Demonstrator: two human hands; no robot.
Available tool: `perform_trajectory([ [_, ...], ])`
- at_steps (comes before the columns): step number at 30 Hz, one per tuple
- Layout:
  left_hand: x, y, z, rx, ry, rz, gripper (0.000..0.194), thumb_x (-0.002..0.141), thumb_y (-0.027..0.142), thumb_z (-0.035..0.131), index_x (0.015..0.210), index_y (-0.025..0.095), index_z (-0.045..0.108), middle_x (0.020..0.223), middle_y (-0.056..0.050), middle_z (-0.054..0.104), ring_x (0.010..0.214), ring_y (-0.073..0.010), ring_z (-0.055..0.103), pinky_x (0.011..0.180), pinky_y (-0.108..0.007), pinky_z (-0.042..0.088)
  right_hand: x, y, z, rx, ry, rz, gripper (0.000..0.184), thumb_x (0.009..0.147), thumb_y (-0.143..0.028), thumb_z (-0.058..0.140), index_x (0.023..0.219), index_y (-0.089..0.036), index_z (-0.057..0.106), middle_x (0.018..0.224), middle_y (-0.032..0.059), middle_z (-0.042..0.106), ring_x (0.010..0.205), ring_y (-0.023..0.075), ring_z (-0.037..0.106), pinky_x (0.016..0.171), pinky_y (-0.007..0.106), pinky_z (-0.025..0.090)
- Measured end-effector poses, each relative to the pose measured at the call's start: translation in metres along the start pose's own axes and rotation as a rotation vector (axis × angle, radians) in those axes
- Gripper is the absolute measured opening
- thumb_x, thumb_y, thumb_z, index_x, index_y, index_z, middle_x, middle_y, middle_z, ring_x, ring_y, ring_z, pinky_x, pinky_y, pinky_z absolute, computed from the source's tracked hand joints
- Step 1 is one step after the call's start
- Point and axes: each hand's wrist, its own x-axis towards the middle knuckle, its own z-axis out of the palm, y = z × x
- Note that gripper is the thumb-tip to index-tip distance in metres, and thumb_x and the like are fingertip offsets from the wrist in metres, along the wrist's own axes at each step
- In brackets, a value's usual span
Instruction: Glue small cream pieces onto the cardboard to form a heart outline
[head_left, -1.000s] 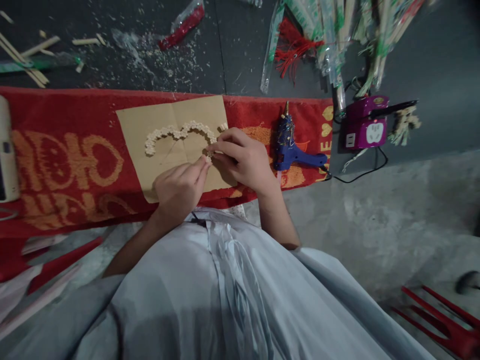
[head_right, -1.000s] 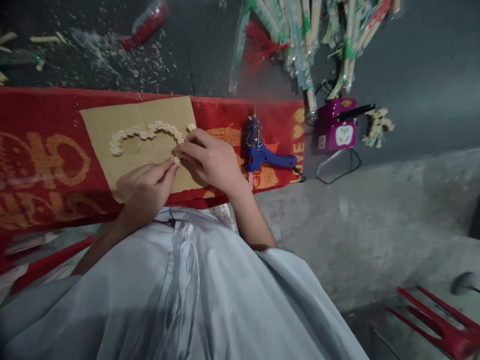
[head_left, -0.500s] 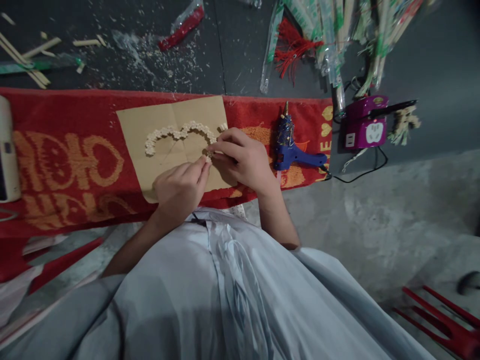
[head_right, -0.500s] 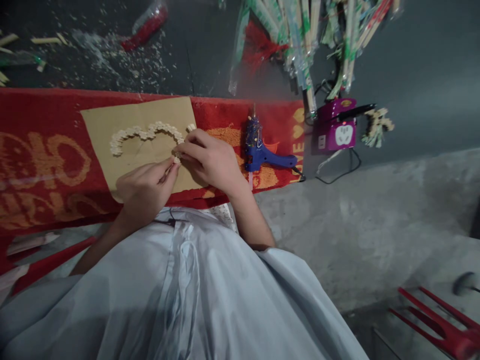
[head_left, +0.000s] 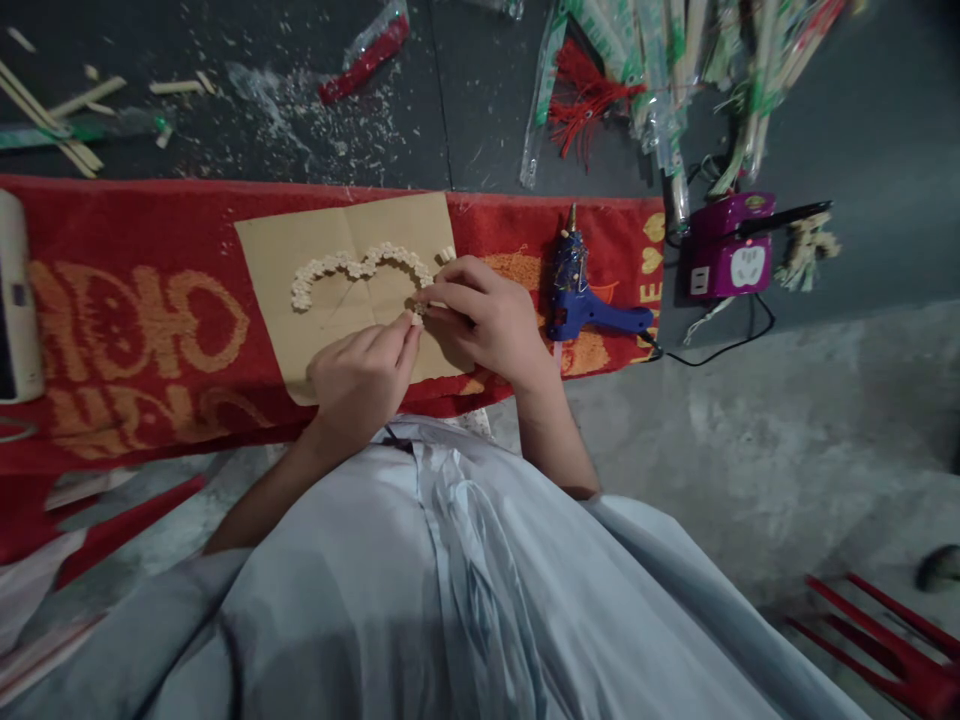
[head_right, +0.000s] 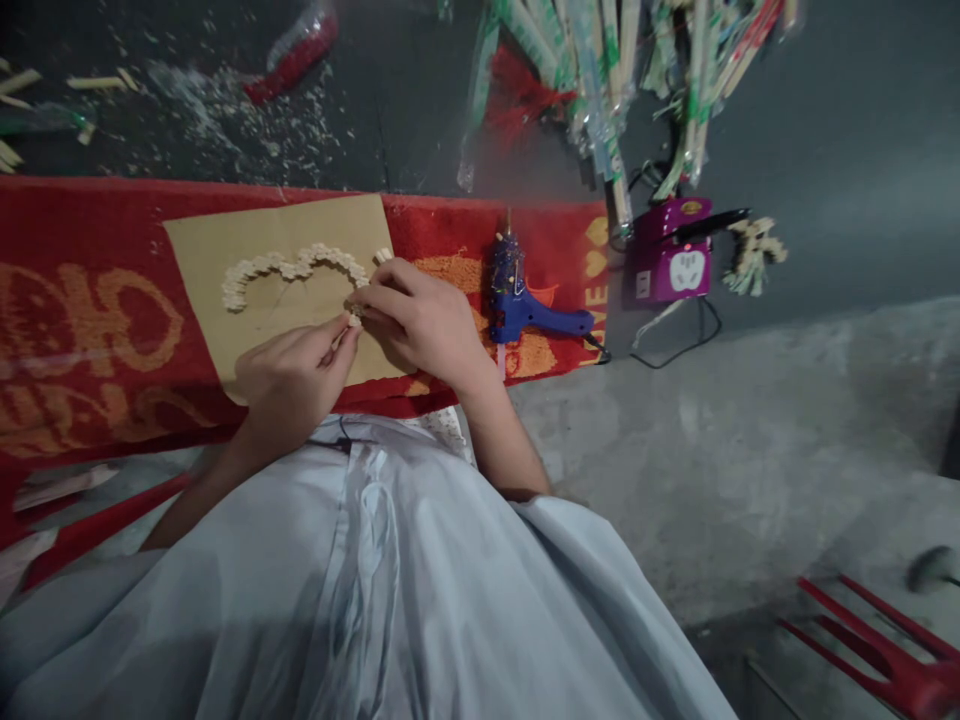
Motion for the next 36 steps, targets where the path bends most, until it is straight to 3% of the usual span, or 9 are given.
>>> perform_trajectory([
  [5, -0.0008, -0.0009, 0.0017, 0.032, 0.045, 0.036, 0.032, 0.097, 0.034, 0.047, 0.096, 0.019, 0.075, 0.068, -0.005, 0.072, 0.062, -0.0156, 0.064, 0.056, -0.028, 0.039, 0.0004, -0.0014, -0.0010, -0.003, -0.001, 0.001, 0.025, 0.099, -0.030, 0.045, 0.106, -0.022, 0.068, 0.104, 0.0056, 0.060, 0.094, 0.0162, 0.058, 0.078, 0.028, 0.046],
  [22, -0.0008, -0.0010, 0.0008, -0.045, 0.013, -0.010, 0.035, 0.097, 0.038, 0.046, 0.097, 0.018, 0.074, 0.069, -0.007, 0.071, 0.063, -0.0161, 0.065, 0.057, -0.029, 0.040, 0.0009, -0.0023, -0.0024, 0.009, -0.023, 0.020, 0.026, 0.098, -0.031, 0.046, 0.107, -0.022, 0.068, 0.106, 0.0063, 0.060, 0.094, 0.0166, 0.059, 0.079, 0.029, 0.046],
  [36, -0.0033, -0.0020, 0.0053, -0.012, 0.055, -0.014, 0.034, 0.097, 0.040, 0.046, 0.098, 0.021, 0.075, 0.067, -0.005, 0.071, 0.061, -0.0161, 0.065, 0.054, -0.030, 0.037, 0.0003, -0.0010, -0.0005, -0.017, 0.009, 0.000, 0.025, 0.098, -0.033, 0.048, 0.106, -0.023, 0.069, 0.103, 0.0055, 0.061, 0.090, 0.0150, 0.059, 0.075, 0.027, 0.046],
])
